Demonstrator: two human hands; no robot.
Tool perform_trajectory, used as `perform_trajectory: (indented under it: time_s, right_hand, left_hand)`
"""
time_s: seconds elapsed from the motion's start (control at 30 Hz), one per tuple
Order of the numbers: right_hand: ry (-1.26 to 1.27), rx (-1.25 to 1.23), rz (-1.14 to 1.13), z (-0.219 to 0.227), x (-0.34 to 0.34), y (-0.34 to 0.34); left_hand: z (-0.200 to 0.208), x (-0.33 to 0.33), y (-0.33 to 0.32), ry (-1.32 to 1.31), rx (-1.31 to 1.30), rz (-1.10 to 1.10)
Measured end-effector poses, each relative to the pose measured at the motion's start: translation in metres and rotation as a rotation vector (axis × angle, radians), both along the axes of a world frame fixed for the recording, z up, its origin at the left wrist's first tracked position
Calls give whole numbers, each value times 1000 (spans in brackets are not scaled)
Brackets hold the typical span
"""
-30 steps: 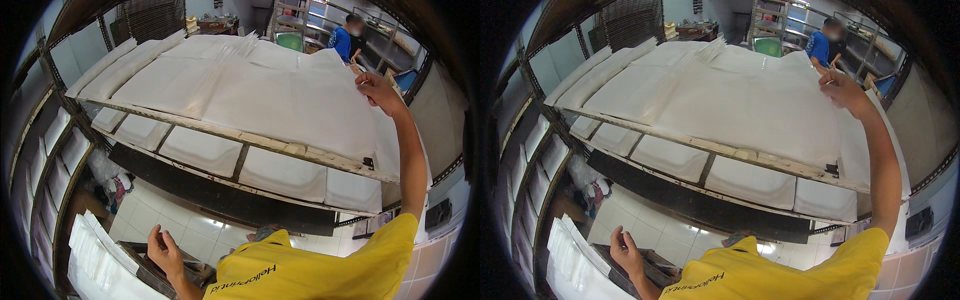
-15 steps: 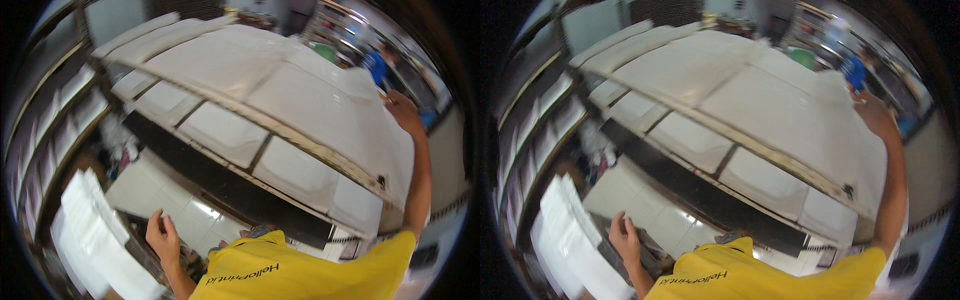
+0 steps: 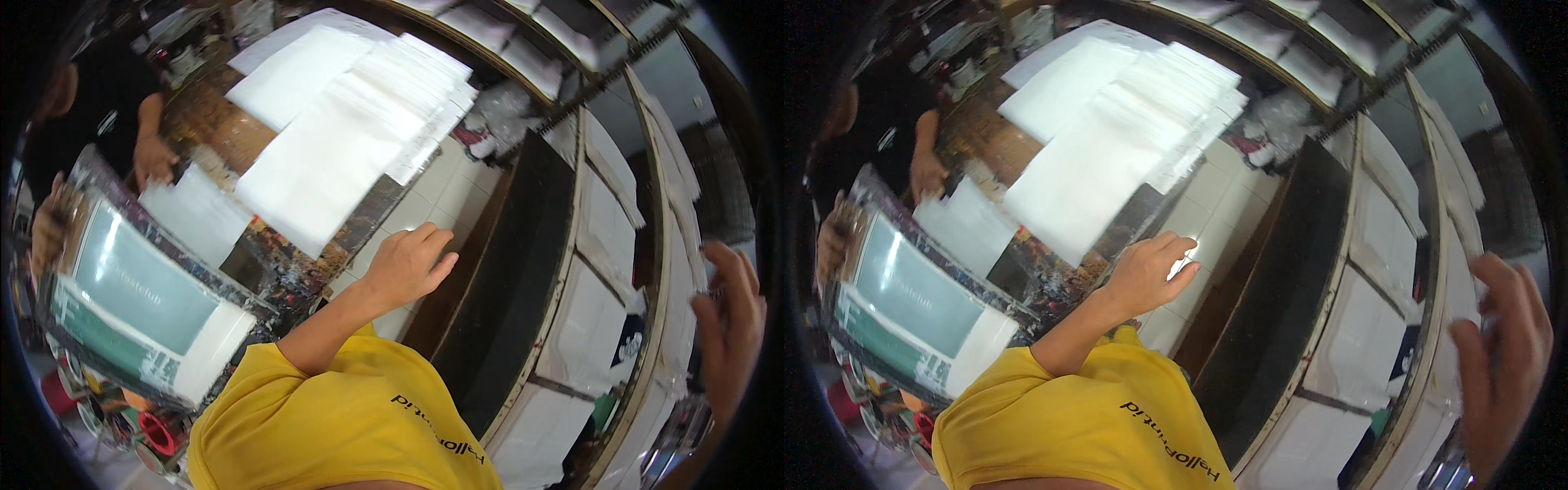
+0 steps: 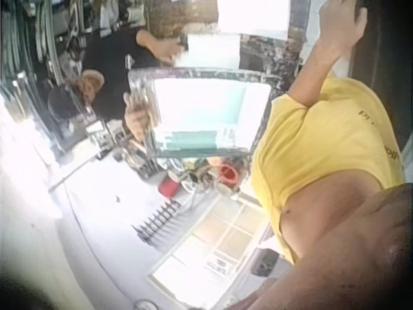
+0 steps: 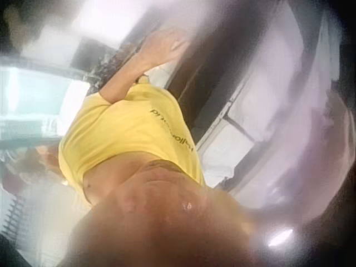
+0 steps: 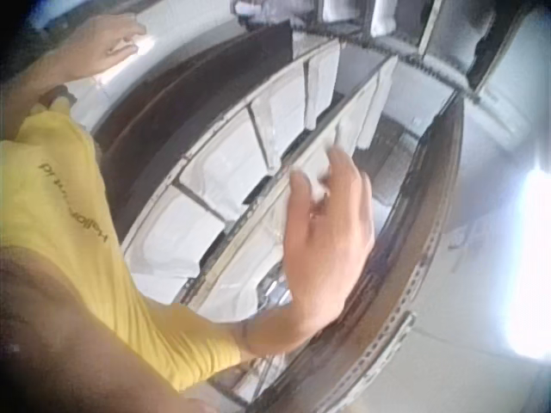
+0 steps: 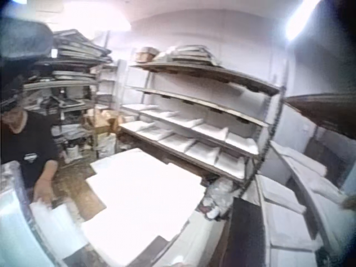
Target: The person repeatedly picks up white sheets from a table and places them onto a nearby metal shelf. The person handles the sheets one at a time, stacking them in a pile on the shelf.
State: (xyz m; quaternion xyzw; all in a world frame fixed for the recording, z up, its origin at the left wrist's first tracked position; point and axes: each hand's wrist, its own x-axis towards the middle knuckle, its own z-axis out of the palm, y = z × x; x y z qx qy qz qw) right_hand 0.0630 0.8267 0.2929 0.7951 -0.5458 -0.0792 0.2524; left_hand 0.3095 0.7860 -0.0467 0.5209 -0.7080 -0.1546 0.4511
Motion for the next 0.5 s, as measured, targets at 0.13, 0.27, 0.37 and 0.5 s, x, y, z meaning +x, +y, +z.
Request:
perform_trajectory:
  time_s: [0.13, 0.27, 0.37, 0.5]
  right_hand:
    - [-158, 140, 330, -29, 94, -40]
    - [-465, 357, 734, -54, 133, -77]
    - [-732, 513, 640, -90, 113, -86]
    - [-1283, 815, 289, -182, 73, -124]
  left_hand:
    - [-12, 30, -4, -62, 47, 159]
    - [-11, 66, -3, -58, 127, 387]
    - [-18, 81, -24, -97, 50, 489]
    - [-26, 110, -62, -129, 98, 630]
